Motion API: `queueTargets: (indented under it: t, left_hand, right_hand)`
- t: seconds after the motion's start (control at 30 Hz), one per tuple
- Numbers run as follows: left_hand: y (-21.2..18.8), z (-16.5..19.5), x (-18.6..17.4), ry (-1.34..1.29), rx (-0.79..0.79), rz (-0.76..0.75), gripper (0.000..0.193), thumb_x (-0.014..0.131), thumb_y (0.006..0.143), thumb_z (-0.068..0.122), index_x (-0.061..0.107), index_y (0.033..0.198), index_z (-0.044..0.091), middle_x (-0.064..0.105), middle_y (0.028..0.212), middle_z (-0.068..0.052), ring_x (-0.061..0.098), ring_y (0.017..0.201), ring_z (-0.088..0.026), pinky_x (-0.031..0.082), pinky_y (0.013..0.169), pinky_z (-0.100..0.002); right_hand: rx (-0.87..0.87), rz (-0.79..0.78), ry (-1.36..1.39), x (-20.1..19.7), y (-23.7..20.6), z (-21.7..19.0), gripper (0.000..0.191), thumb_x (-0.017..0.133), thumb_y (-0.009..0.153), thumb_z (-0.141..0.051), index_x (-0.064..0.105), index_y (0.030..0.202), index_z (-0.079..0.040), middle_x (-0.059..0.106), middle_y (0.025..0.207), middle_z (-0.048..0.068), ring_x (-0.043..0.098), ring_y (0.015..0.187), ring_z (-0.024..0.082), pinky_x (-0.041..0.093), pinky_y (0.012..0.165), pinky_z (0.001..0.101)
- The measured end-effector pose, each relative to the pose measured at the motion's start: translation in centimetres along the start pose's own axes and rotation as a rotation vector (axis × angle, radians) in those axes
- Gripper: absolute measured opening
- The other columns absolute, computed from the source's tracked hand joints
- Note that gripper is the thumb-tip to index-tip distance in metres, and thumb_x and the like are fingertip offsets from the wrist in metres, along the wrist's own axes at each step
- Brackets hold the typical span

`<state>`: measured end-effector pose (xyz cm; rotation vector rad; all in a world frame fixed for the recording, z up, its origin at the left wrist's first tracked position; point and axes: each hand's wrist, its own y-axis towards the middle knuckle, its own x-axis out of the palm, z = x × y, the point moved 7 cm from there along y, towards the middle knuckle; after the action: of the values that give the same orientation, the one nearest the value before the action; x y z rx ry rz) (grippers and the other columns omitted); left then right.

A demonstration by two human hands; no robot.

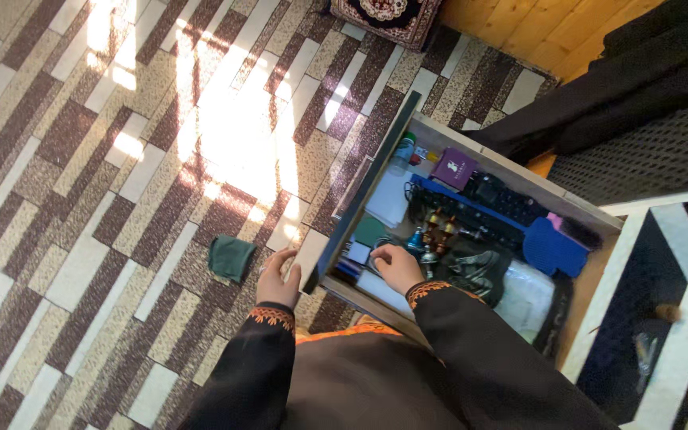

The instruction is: The person takes small objects out of an open dresser drawer, including small bottles, decorative tops, and charging cables, and handles them one at a time. They coil a cable, place items back into the drawer, and rearrange the contents.

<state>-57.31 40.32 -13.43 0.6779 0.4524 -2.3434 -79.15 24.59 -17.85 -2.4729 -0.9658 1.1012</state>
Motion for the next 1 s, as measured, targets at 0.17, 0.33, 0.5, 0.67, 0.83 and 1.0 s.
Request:
queueTargets:
  t: [0.17,0.33,0.5,0.67,0.83,1.0]
  left_hand:
    - [1.1,-6.3,-5.8,-0.100,-0.164,-0.105,0.032,0.068,0.091,0.015,0.070,0.122,0.012,0.067,0.127,-0.009,0.068,0.116,-0.023,0.055,0.096,-0.038]
    - [2.8,-11.6,-12.1,-0.079,-0.122,-0.214,0.031,0.068,0.094,0.018,0.070,0.123,0.011,0.067,0.122,-0.010,0.071,0.109,-0.021,0.058,0.092,-0.036]
    - [5.4,-14.7,-15.7,-0.028,-0.140,-0.252,0.030,0.067,0.095,0.017,0.069,0.125,0.010,0.068,0.123,-0.009,0.070,0.111,-0.021,0.056,0.094,-0.035]
    - [8.9,-14.2,-15.6,-0.143,-0.176,-0.331,0.031,0.066,0.094,0.016,0.069,0.125,0.009,0.068,0.119,-0.011,0.071,0.108,-0.023,0.058,0.090,-0.036]
    - [14.2,-11.9,-15.2,-0.040,-0.043,-0.354,0.030,0.066,0.095,0.019,0.071,0.123,0.011,0.069,0.121,-0.010,0.072,0.107,-0.022,0.058,0.090,-0.034]
    - [24.1,-11.5,-16.8,-0.043,-0.021,-0.358,0.031,0.067,0.095,0.024,0.071,0.123,0.012,0.074,0.118,-0.010,0.072,0.107,-0.021,0.058,0.090,-0.035]
  right_hand:
    - [-0.314,0.396,-0.126,3.5,-0.2,-6.6,0.062,0.069,0.088,-0.020,0.051,0.145,-0.002,0.056,0.145,0.025,0.055,0.130,0.041,0.046,0.107,0.0460]
    - [0.264,0.253,-0.087,8.3,0.4,-5.4,0.083,0.063,0.091,-0.025,0.023,0.161,-0.004,0.051,0.143,0.029,0.056,0.123,0.045,0.048,0.102,0.0489]
    - [0.317,0.394,-0.154,8.1,0.4,-6.2,0.082,0.066,0.090,-0.024,0.029,0.159,0.000,0.055,0.140,0.028,0.055,0.128,0.043,0.047,0.107,0.0464]
    - [0.230,0.845,-0.250,6.2,-0.6,-9.4,0.064,0.071,0.079,-0.016,0.053,0.140,-0.005,0.051,0.144,0.026,0.049,0.132,0.041,0.040,0.110,0.0459]
    - [0.223,0.822,-0.210,7.7,4.2,-14.5,0.047,0.071,0.080,-0.015,0.062,0.126,-0.013,0.059,0.132,0.012,0.052,0.127,0.034,0.036,0.109,0.0516]
    - [0.057,0.692,-0.102,9.8,15.2,-22.6,0.036,0.067,0.083,-0.012,0.065,0.119,-0.014,0.061,0.127,0.009,0.057,0.124,0.033,0.041,0.105,0.0480]
